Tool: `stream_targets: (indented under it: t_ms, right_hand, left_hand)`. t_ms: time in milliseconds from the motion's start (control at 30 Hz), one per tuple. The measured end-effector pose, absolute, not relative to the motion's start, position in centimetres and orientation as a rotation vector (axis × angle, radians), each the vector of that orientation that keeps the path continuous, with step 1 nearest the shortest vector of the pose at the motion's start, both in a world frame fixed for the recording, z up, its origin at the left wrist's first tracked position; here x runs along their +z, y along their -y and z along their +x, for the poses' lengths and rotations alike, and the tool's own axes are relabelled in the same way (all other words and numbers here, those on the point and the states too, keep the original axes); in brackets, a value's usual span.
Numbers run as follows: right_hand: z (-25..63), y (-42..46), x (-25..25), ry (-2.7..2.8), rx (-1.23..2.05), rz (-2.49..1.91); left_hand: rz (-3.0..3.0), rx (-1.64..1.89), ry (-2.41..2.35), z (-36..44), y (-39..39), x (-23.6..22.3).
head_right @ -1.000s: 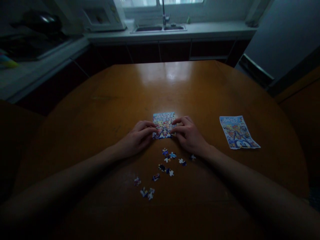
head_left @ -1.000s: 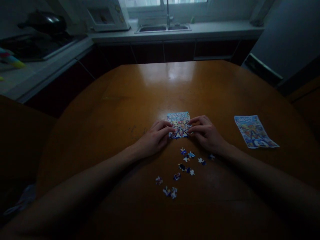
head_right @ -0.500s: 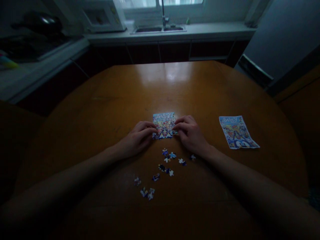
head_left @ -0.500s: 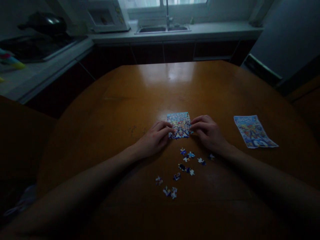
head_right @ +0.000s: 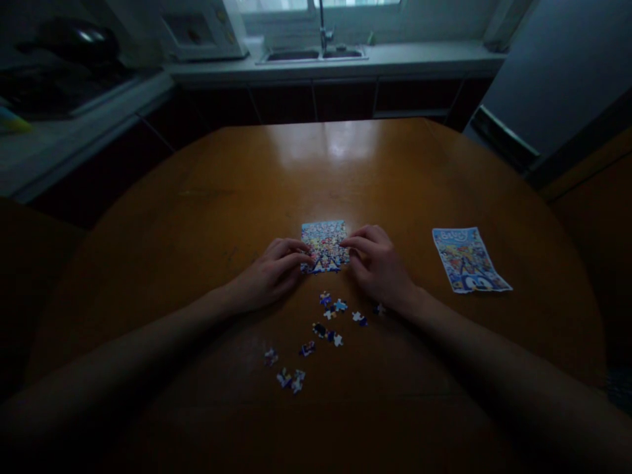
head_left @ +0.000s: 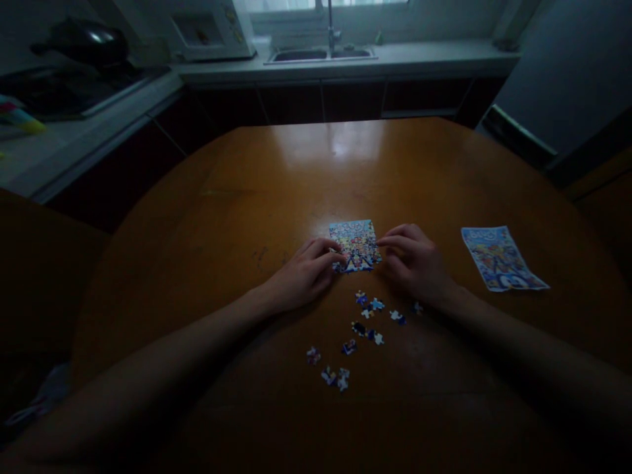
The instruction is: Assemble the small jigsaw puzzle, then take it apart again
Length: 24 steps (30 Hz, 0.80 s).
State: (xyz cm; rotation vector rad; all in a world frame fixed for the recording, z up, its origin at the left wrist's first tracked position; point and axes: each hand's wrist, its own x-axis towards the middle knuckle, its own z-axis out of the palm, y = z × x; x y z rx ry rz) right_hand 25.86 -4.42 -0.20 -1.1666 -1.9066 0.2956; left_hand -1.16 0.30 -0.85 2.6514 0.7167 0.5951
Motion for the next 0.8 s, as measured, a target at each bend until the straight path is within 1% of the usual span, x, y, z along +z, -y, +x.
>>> stream_targets:
  t_ms: [133, 267, 533, 800]
  right_hand:
    - [24.3, 8.1, 2.5, 2.330, 0.137, -0.890]
    - [22.4, 11.4, 3.4, 2.633, 0.202, -0.565]
    - [21.3, 12.2, 1.9, 2.808, 0.336, -0.545]
    - [21.0, 11.5, 1.4, 2.806, 0.302, -0.469]
  left_hand:
    - [2.624, 0.609, -0.730, -1.1, -0.2, -0.9]
    - [2.621, 0.603, -0.739, -1.0, -0.1, -0.9]
    - [2.626, 0.605, -0.750, -1.0, -0.1, -1.0]
    - [2.603, 0.598, -0.744, -0.9, -0.1, -0.5]
